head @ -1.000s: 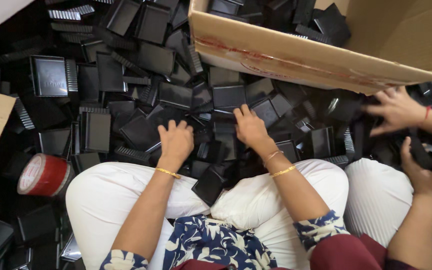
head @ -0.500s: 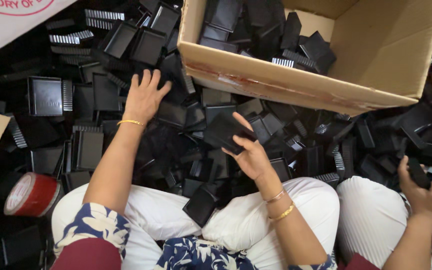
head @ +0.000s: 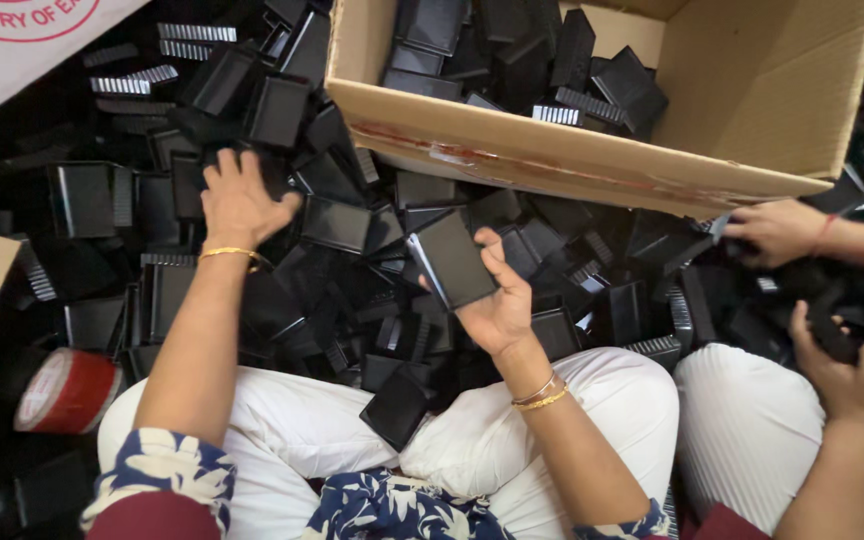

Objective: The person sits on the floor among scattered black plastic boxes, picks up bases and lids, snaps lids onto the bases by hand, and places the closed boxes into a cardboard box. Other workers nearby handle boxes in the same way.

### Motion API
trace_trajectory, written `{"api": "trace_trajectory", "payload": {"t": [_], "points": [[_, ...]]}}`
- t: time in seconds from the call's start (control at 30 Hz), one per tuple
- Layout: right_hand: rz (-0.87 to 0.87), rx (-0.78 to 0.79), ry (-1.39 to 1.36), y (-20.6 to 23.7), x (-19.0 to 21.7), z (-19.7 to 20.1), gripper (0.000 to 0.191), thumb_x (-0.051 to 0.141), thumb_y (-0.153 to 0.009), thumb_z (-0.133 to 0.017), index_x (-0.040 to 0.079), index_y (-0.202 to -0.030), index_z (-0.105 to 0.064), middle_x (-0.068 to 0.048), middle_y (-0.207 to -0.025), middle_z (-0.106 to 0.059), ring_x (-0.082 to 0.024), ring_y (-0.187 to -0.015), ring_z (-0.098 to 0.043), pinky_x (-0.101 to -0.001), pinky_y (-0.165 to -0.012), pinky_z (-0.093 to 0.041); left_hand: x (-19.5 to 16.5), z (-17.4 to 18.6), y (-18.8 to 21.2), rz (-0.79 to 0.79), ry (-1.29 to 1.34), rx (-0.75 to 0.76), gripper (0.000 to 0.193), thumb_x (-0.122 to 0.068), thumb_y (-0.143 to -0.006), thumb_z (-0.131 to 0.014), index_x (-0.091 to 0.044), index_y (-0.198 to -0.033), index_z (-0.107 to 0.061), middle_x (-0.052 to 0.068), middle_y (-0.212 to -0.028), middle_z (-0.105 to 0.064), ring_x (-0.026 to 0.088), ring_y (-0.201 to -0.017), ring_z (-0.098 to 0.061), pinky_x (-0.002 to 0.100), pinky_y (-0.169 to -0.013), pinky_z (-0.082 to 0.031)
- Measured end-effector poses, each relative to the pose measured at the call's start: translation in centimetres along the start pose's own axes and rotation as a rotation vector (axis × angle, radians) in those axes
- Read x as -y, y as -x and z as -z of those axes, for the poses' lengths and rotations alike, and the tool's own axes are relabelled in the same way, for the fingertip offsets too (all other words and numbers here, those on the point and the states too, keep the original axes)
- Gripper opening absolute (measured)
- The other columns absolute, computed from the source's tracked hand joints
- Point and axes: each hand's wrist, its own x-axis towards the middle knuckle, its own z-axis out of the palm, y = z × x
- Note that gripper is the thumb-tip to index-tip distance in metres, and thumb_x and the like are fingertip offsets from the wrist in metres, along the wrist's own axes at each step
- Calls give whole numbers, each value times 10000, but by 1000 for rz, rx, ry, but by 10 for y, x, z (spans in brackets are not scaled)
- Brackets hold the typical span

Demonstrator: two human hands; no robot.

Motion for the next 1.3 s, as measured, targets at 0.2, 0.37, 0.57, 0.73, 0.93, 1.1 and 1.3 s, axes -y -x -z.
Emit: {"api": "trace_trajectory", "payload": {"t": [0.2,0.37,0.57,0.73,0.93,1.1,1.3], "points": [[53,52,55,-7,-2,-10,707,81,-867,-568,208,-1543,-401,-188,-1482,-520,-445,-1347,-538,-509,-1138,-424,-19,-12,8,-11,-195,18,752,-564,-709,-830,-264,-1367,-621,219,-1405,-397,539,-1200,-393,645,-954,-423],[35,45,-7,-8,-1,-7,572,99,-925,-562,147,-1481,-435,-238,-1435,-540,-398,-1322,-550,-529,-1146,-438,-32,-2,30,-39,87,-61,499,-335,-829,-816,-201,-1285,-664,252,-1430,-391,515,-1219,-410,552,-979,-430],[-32,-82,213,-12,-22,10,441,213,-1033,-596,209,-1439,-423,-88,-1332,-551,-249,-1227,-566,-483,-1042,-484,-95,28,125,-482,872,15,586,-203,-895,-707,-51,-1435,-538,195,-1378,-479,374,-1319,-490,434,-1171,-395],[-96,46,297,-6,-24,18,504,138,-997,-693,187,-1415,-417,-82,-1342,-522,-235,-1265,-548,-447,-1064,-482,-123,35,158,-444,956,61,576,-206,-938,-687,-60,-1468,-516,204,-1425,-461,348,-1288,-498,400,-1123,-411],[-101,118,313,-6,-19,19,532,108,-973,-733,184,-1385,-406,-76,-1381,-471,-249,-1275,-535,-459,-1033,-507,-114,35,152,-506,863,7,537,-223,-921,-712,-147,-1440,-595,160,-1451,-479,344,-1317,-473,429,-1140,-400],[-94,144,358,-4,-20,14,616,129,-981,-729,209,-1465,-357,-70,-1451,-434,-249,-1319,-521,-471,-1055,-509,-111,37,151,-569,793,104,597,-269,-887,-747,-145,-1448,-586,183,-1480,-454,355,-1321,-429,485,-1147,-331],[-95,73,115,-6,-22,5,731,308,-1017,-672,282,-1605,-238,-128,-1472,-463,-297,-1307,-533,-521,-1021,-512,-116,35,151,-657,755,-343,565,-136,-842,-794,-47,-1344,-552,162,-1355,-594,378,-1249,-575,469,-1098,-441]]}}
